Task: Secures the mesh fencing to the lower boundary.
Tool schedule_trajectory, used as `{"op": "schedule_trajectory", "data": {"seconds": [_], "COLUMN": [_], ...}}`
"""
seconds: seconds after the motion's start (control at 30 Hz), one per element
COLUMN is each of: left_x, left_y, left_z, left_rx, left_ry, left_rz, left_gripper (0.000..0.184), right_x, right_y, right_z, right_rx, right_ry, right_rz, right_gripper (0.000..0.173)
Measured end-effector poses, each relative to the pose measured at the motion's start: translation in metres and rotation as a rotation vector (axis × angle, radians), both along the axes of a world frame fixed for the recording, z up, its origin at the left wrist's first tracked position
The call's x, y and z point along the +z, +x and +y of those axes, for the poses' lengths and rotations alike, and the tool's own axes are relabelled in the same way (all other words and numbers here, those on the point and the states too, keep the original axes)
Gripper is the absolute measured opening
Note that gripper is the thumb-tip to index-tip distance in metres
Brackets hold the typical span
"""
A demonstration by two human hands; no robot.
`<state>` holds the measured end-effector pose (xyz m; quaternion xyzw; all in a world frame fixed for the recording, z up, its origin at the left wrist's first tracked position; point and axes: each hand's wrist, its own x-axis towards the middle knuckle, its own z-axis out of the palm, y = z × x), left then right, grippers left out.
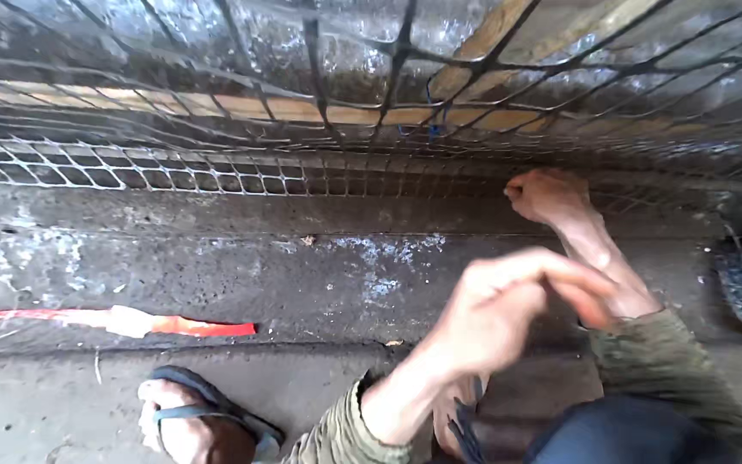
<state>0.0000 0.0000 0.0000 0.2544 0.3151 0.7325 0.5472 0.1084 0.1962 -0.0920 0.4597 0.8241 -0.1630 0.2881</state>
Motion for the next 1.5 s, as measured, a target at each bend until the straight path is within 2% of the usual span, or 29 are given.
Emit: {"op": "schedule_trajectory", "data": {"seconds": [0.1, 0.17, 0.3, 0.43, 0.53, 0.73, 0.87, 1.07, 1.27, 1.5], "left_x": [-0.049, -0.079, -0.126, -0.135, -0.137, -0.142, -0.14, -0.133, -0.117, -0.122], "left_y": [0.005, 0.011, 0.017, 0.02, 0.025, 0.035, 0.029, 0.017, 0.005, 0.01], "left_z": [0.021, 0.041, 0.077, 0.093, 0.099, 0.105, 0.117, 0.13, 0.145, 0.131], "left_rx": [-0.055, -0.124, -0.05, -0.144, -0.172, -0.145, -0.286, -0.46, -0.686, -0.635], "left_ry": [-0.475, -0.65, -0.675, -0.696, -0.761, -0.922, -1.0, -0.917, -0.888, -0.818], "left_rz": [0.347, 0.556, 1.075, 1.396, 1.44, 1.311, 1.39, 1.607, 1.729, 1.717], "left_gripper": [0.036, 0.036, 0.039, 0.035, 0.037, 0.042, 0.047, 0.037, 0.035, 0.032], "right_x": [-0.002, -0.002, -0.014, -0.019, -0.016, -0.016, -0.018, -0.013, -0.012, -0.006], "right_y": [0.006, 0.014, 0.029, 0.029, 0.024, 0.029, 0.031, 0.031, 0.033, 0.033], "right_z": [0.0, -0.006, -0.007, -0.003, -0.001, 0.0, 0.001, 0.004, 0.003, -0.004], "right_rx": [-0.084, -0.153, -0.272, -0.36, -0.421, -0.407, -0.378, -0.383, -0.375, -0.364], "right_ry": [-0.097, -0.085, -0.078, -0.054, -0.091, -0.122, -0.121, -0.123, -0.131, -0.16], "right_rz": [0.077, 0.18, 0.341, 0.359, 0.33, 0.349, 0.386, 0.44, 0.443, 0.358], "right_gripper": [0.038, 0.039, 0.029, 0.027, 0.029, 0.029, 0.026, 0.022, 0.018, 0.021]}}
